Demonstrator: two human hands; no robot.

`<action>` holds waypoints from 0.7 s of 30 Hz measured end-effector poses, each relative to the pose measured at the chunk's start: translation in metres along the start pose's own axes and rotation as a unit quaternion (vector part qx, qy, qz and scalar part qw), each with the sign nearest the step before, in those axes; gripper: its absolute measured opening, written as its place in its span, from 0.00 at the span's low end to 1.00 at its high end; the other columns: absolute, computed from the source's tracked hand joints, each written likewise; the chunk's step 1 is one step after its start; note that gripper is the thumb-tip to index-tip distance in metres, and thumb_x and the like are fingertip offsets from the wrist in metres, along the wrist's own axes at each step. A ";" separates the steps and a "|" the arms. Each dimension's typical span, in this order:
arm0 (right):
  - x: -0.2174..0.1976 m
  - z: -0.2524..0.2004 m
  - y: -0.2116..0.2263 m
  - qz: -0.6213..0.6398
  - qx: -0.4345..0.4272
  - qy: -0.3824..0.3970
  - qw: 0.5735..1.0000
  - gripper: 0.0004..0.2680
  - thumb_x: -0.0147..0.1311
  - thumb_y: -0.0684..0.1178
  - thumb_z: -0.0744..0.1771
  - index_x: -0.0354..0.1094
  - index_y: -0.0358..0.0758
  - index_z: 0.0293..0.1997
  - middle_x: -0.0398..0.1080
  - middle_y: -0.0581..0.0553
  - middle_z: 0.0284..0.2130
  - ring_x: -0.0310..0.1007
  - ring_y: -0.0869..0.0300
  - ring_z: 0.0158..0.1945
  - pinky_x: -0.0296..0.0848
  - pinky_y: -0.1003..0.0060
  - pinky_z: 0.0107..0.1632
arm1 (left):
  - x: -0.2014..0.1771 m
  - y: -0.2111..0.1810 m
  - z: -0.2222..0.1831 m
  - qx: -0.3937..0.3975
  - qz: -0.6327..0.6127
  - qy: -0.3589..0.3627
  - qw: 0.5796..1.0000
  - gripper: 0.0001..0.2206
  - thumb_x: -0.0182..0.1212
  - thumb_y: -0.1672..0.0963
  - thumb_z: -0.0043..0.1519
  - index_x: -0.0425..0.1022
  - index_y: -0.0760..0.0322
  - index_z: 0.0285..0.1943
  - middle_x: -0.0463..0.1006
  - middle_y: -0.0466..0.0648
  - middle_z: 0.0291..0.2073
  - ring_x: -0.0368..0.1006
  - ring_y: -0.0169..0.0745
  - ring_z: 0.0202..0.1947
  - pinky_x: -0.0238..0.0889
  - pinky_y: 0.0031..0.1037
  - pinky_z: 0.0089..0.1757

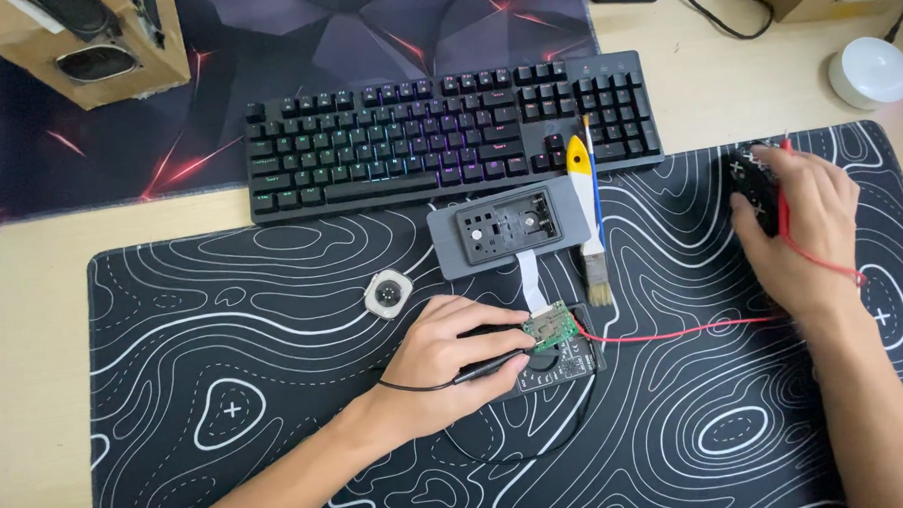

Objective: Testing a circuit board using a multimeter on a repair bench

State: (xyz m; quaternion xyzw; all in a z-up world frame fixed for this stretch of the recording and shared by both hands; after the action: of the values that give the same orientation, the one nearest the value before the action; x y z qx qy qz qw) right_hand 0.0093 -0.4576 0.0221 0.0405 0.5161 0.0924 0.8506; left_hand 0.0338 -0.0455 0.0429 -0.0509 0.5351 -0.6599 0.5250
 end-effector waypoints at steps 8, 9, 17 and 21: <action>0.009 0.008 -0.015 0.009 0.044 -0.001 0.999 0.19 0.61 0.34 0.74 0.70 0.23 0.78 0.76 0.25 0.65 0.70 0.30 0.67 0.63 0.39 0.74 | 0.000 -0.002 0.000 0.001 -0.002 0.006 1.000 0.06 0.74 0.56 0.70 0.90 0.54 0.54 0.89 0.44 0.56 0.85 0.41 0.51 0.67 0.38 0.58; 0.007 0.009 -0.016 0.014 0.054 -0.006 0.998 0.19 0.61 0.33 0.74 0.69 0.22 0.77 0.75 0.23 0.65 0.69 0.30 0.67 0.64 0.40 0.73 | 0.000 -0.001 0.000 0.000 -0.003 0.007 1.000 0.06 0.73 0.56 0.70 0.90 0.54 0.54 0.89 0.44 0.56 0.84 0.42 0.52 0.67 0.38 0.58; 0.009 -0.003 -0.034 -0.044 0.087 -0.036 0.995 0.20 0.61 0.36 0.73 0.70 0.27 0.78 0.76 0.25 0.64 0.70 0.27 0.64 0.60 0.35 0.68 | 0.001 -0.002 -0.002 0.006 -0.001 0.008 1.000 0.06 0.73 0.56 0.70 0.90 0.54 0.54 0.89 0.44 0.57 0.85 0.41 0.51 0.66 0.37 0.57; 0.006 0.004 -0.028 -0.036 0.107 -0.032 0.993 0.18 0.59 0.37 0.74 0.71 0.31 0.76 0.77 0.34 0.66 0.68 0.33 0.68 0.53 0.37 0.73 | 0.003 0.002 -0.001 0.000 0.001 0.017 1.000 0.06 0.72 0.55 0.71 0.90 0.52 0.54 0.89 0.43 0.58 0.84 0.40 0.53 0.65 0.38 0.59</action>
State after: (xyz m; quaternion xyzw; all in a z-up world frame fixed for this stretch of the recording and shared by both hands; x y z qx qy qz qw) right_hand 0.0185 -0.4837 0.0137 0.1159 0.4968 0.0045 0.8601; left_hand 0.0329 -0.0464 0.0395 -0.0393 0.5435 -0.6604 0.5166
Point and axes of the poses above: each hand's wrist, its own z-axis towards the middle knuckle, its own x-axis out of the palm, y = z × x, the point moved 7 cm from there along z, towards the middle knuckle
